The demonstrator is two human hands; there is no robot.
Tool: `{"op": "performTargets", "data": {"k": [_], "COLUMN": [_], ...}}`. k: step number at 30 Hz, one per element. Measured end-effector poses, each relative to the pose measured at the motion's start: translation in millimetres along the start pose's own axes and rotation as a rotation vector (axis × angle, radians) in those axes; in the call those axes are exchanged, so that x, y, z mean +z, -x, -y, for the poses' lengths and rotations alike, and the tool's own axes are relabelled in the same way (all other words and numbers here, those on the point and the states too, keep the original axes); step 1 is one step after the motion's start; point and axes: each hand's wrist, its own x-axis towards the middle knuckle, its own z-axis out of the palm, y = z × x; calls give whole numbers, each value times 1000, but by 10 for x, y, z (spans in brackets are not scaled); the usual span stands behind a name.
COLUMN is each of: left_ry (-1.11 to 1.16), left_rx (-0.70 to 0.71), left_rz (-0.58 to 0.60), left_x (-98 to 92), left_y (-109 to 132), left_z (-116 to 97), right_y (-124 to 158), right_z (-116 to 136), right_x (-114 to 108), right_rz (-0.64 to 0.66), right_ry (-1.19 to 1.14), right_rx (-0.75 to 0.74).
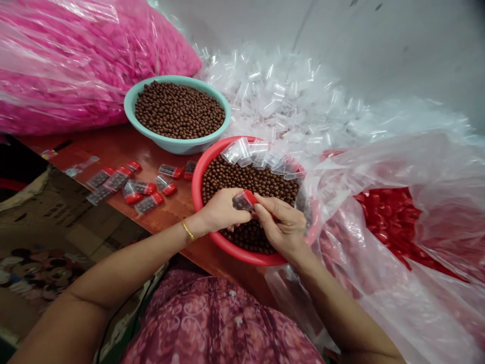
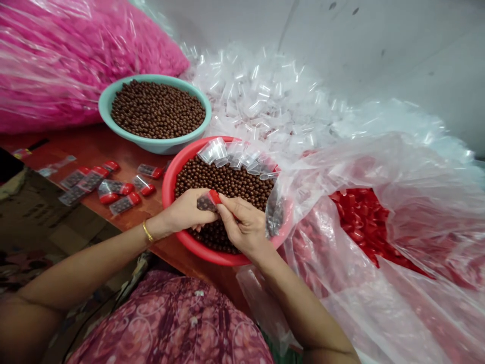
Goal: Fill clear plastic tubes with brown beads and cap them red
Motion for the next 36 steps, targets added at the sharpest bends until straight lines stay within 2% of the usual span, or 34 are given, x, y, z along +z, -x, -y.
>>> {"op": "performTargets", "data": {"k": [2,6,8,12,14,17,19,23,25,27,29,31,35,36], "left_ry": [-10,-111,-95,-8,16,-2,-44,-111,-172,-264,-346,-421,-606,-638], "left_rx": [27,193,233,139,69,11,-17,-39,13,118,212,240,236,238], "left_rz": [-38,-169,-171,-135,-104,-20,-6,-63,-85,-108,-126,-99,-16,-14], "left_x": [7,2,-12,-32,-27,-3,15,26,17,8,11,27,65,69], "left_y": [-4,-17,-15,10,22,26,20,-2,-12,-15,-10,2,24,25], "left_z": [-4,11,18,15,3,-26,-45,-28,6,32,29,-4,-70,-73], "right_y": [-37,-39,-10,8,-9,-27,-18,57,103,129,123,84,-54,-90], "right_z": [16,83,119,142,126,82,50,-4,-17,-17,-15,-21,-73,-91], "right_x": [6,53,95,114,46,-98,-150,-93,-63,-86,-151,-200,-65,3], "right_rz": [-2,-28,-49,-57,3,183,252,192,160,157,196,195,-33,-47], "right_ry": [23,39,77,134,47,-169,-196,20,75,72,31,-23,-218,-291], "right_rx": [-1,9,-44,-116,-37,189,240,-19,-104,-115,-64,65,364,416]}}
